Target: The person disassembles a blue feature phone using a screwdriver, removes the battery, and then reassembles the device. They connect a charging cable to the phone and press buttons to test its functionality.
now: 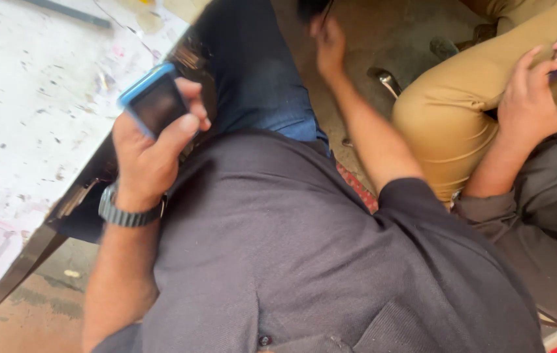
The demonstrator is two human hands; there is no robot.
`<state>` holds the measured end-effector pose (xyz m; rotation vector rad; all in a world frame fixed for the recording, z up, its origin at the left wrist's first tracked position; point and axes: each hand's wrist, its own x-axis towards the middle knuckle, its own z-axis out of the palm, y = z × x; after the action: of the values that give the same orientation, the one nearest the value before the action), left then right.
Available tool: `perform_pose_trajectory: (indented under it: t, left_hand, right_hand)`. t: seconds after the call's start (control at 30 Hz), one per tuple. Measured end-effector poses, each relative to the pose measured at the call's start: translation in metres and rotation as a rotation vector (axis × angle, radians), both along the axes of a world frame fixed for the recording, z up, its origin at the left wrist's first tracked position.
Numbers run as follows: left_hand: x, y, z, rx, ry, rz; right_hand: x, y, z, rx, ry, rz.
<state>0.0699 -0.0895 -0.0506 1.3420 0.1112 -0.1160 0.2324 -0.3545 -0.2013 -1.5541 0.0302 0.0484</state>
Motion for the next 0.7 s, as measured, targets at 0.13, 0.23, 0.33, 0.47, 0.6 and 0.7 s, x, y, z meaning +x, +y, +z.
perform_pose_trajectory:
  t: [0.13,0.23,0.33,0.47,0.6,0.7]
  left_hand:
    - [0.029,-0.019,-0.023,0.094,0.102,-0.249]
    - [0.063,-0.047,-0.041,0.145,0.157,-0.444]
    - [0.085,-0.087,-0.053,0.003,0.223,-0.586]
    - [0.1,-0.115,-0.053,-0.301,0.186,-0.581]
    - [0.11,-0.098,-0.043,-0.379,0.102,-0.379]
    - [0.118,-0.084,-0.03,-0.368,-0.036,-0.318]
  right_hand:
    - [-0.075,-0.015,-0.001,-0.153,0.11,0.004]
    - [-0.099,-0.028,0.023,-0.183,0.209,-0.013]
    - [-0.097,-0.047,0.056,-0.323,-0.205,0.301]
    - [-0.084,-0.077,0.075,-0.513,-0.241,0.492]
    - [-0.078,-0.127,0.062,-0.144,0.32,0.464]
    - [-0.082,-0.167,0.053,-0.046,0.415,0.409]
